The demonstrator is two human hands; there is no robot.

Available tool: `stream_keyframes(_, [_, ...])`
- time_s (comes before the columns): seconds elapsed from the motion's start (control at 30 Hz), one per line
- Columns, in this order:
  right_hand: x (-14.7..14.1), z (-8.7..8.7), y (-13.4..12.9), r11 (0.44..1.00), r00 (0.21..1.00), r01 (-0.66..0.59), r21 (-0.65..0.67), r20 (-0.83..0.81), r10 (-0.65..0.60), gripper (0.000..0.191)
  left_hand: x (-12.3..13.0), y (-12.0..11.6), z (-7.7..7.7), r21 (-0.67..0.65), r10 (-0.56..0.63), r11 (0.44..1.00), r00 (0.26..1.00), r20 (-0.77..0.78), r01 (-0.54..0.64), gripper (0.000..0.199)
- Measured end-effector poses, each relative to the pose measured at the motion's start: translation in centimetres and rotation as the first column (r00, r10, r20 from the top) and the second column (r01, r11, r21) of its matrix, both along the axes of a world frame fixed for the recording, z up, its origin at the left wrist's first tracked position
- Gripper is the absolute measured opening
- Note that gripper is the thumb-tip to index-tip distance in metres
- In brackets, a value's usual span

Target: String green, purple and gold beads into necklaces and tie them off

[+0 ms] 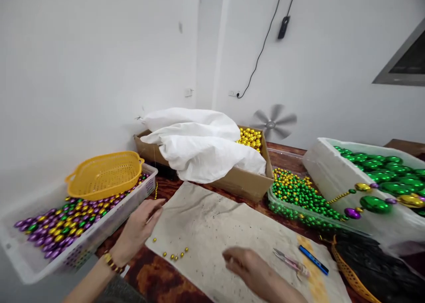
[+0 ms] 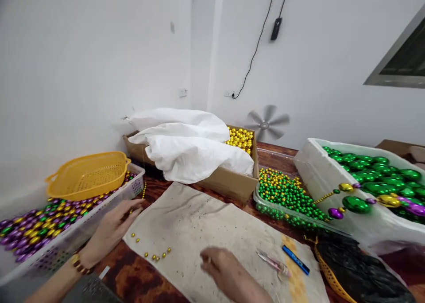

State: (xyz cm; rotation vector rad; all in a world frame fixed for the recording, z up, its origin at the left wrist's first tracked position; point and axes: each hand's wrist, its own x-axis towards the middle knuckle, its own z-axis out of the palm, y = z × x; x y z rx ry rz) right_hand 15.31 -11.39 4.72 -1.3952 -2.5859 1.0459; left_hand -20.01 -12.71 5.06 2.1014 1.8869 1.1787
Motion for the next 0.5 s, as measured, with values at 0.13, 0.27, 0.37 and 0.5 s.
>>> stream_keyframes(0.13, [-2.9, 4.0, 9.1, 0.959, 0.991, 0.025, 0.283, 0.118, -0.061, 0.027, 3.7, 7.3, 1.0, -0.333, -0.233, 0.928, 0.958, -0.165, 0.169, 0.027])
stream_keyframes(0.27, [-3.3, 7.3, 16.5, 0.915, 0.949, 0.100, 0.391, 0.239, -0.205, 0.032, 6.9, 11.8, 1.6, -0.528, -0.521, 0.774, 0.826, -0.215, 0.351, 0.020])
stream_keyframes(0.37, [-1.5, 9.0, 21.1, 0.877, 0.923, 0.184, 0.444, 0.229, -0.310, 0.039, 10.1, 14.2, 2.4, -0.467, -0.600, 0.736, 0.791, -0.118, 0.489, 0.024])
stream_keyframes(0.5, [2.0, 9.9, 25.6, 0.900, 0.901, 0.204, 0.385, 0.287, -0.326, 0.033, 15.7, 17.1, 3.7, -0.247, -0.696, 0.703, 0.717, -0.048, 0.666, 0.023])
